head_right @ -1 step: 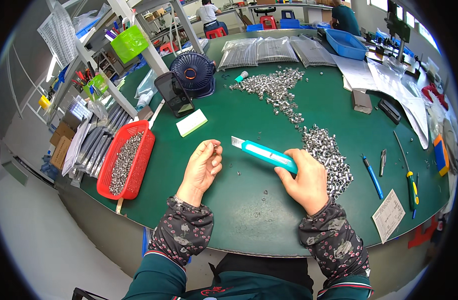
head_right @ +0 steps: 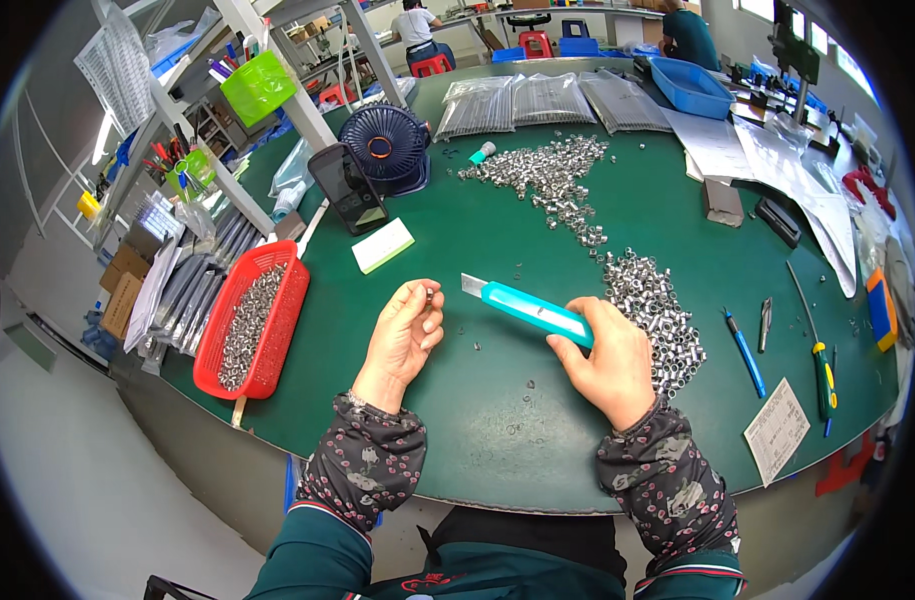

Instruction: Trimming excess material from small hardware components using a utility knife on a workbench.

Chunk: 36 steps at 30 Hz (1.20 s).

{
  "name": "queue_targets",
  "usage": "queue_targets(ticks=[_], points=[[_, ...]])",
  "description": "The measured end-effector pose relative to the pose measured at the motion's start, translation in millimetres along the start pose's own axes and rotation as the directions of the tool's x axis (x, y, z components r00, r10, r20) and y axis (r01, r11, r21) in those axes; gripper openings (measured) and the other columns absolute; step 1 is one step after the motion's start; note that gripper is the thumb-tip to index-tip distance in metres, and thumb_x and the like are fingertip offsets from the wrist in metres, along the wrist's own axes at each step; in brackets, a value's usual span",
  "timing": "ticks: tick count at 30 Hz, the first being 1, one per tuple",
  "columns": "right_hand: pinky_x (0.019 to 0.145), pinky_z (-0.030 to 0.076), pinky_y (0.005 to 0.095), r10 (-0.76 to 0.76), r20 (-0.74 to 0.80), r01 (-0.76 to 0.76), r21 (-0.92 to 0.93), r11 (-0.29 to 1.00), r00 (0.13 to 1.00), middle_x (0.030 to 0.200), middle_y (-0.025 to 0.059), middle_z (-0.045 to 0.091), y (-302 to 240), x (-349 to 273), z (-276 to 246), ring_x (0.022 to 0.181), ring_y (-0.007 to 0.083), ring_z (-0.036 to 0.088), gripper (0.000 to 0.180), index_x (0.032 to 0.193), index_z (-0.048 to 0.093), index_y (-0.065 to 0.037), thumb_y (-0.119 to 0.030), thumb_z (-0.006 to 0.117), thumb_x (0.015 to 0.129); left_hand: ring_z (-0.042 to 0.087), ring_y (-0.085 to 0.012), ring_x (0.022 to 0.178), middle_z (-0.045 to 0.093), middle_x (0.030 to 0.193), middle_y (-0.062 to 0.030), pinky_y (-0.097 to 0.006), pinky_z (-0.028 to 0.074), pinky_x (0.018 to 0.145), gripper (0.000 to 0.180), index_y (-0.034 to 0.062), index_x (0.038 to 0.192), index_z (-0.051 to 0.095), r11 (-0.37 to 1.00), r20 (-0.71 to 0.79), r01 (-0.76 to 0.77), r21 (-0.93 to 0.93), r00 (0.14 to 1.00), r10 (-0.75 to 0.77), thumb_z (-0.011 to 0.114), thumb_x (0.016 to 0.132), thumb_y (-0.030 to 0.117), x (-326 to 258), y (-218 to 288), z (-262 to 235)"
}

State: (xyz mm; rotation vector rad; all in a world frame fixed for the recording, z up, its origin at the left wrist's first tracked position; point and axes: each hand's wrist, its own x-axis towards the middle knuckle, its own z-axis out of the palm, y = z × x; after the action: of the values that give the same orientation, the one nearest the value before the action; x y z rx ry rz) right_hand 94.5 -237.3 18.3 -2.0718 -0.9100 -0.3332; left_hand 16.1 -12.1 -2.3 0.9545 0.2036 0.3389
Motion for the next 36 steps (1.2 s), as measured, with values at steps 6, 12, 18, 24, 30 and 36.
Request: queue_targets(ticks=[6, 12, 18, 24, 30, 36], points=[[0.053, 0.041, 0.0338, -0.044, 0.023, 0.043, 0.033, 0.999, 0.999, 0.070, 0.0089, 0.052, -1.3, -1.1, 1.5, 0.058, 0.0245, 0.053, 0.025, 0.087, 0.056, -0.005, -0.020, 0.064, 0.070, 0.039, -0.0042, 0.054, 0.048, 0.075, 0.0000, -0.015, 0.029, 0.040, 0.015, 0.0037, 0.092, 0.052, 0.999, -0.027, -0.009, 0.046, 1.000, 0.010, 0.049, 0.087, 0.018, 1.1, -1.6, 0.3], [0.053, 0.040, 0.0350, -0.088, 0.040, 0.085, 0.066, 0.994, 0.995, 0.066, 0.0086, 0.048, -2.8, -0.7, -0.4, 0.060, 0.0252, 0.050, 0.022, 0.084, 0.058, -0.005, -0.021, 0.063, 0.071, 0.035, -0.0039, 0.051, 0.045, 0.070, 0.0005, -0.016, 0.028, 0.040, 0.015, 0.0022, 0.093, 0.053, 0.997, 0.087, 0.046, -0.069, 0.995, -0.039, 0.049, 0.087, 0.016, 0.6, 0.0, -6.9], [0.052, 0.040, 0.0346, -0.070, 0.088, 0.061, 0.096, 0.994, 0.994, 0.065, 0.0084, 0.048, -2.7, -1.7, -0.6, 0.059, 0.0250, 0.050, 0.023, 0.089, 0.059, -0.006, -0.021, 0.063, 0.072, 0.037, -0.0051, 0.051, 0.049, 0.071, -0.0016, -0.016, 0.028, 0.040, 0.014, 0.0030, 0.091, 0.054, 0.998, 0.004, 0.033, -0.062, 0.999, -0.033, 0.048, 0.087, 0.015, 0.4, -1.1, -1.5], [0.053, 0.041, 0.0328, 0.011, 0.168, -0.040, 0.169, 0.985, 0.986, 0.066, 0.0087, 0.051, -0.6, -0.8, -0.2, 0.059, 0.0234, 0.052, 0.025, 0.091, 0.060, -0.006, -0.023, 0.062, 0.072, 0.037, -0.0038, 0.051, 0.049, 0.066, 0.0003, -0.016, 0.029, 0.040, 0.013, 0.0035, 0.088, 0.055, 0.999, 0.002, 0.003, 0.047, 1.000, -0.003, 0.052, 0.085, 0.016, -1.6, -0.6, 1.6], [0.054, 0.041, 0.0323, 0.051, 0.243, -0.103, 0.207, 0.973, 0.969, 0.067, 0.0086, 0.052, 2.5, 1.7, -6.1, 0.059, 0.0229, 0.052, 0.025, 0.090, 0.061, -0.006, -0.022, 0.063, 0.071, 0.032, -0.0026, 0.044, 0.045, 0.060, 0.0010, -0.015, 0.028, 0.038, 0.015, 0.0020, 0.085, 0.055, 0.955, 0.023, -0.044, 0.294, 0.999, 0.039, 0.053, 0.085, 0.017, -1.2, 2.8, 2.6], [0.054, 0.040, 0.0341, -0.261, -0.053, 0.263, 0.029, 0.964, 0.964, 0.067, 0.0090, 0.047, -6.7, 1.2, -2.9, 0.060, 0.0260, 0.049, 0.027, 0.089, 0.057, -0.004, -0.012, 0.066, 0.065, 0.033, -0.0035, 0.043, 0.045, 0.059, 0.0002, -0.016, 0.027, 0.037, 0.023, 0.0020, 0.079, 0.054, 0.979, 0.044, 0.020, 0.201, 0.999, -0.030, 0.050, 0.087, 0.023, 1.1, 0.0, -6.2]])
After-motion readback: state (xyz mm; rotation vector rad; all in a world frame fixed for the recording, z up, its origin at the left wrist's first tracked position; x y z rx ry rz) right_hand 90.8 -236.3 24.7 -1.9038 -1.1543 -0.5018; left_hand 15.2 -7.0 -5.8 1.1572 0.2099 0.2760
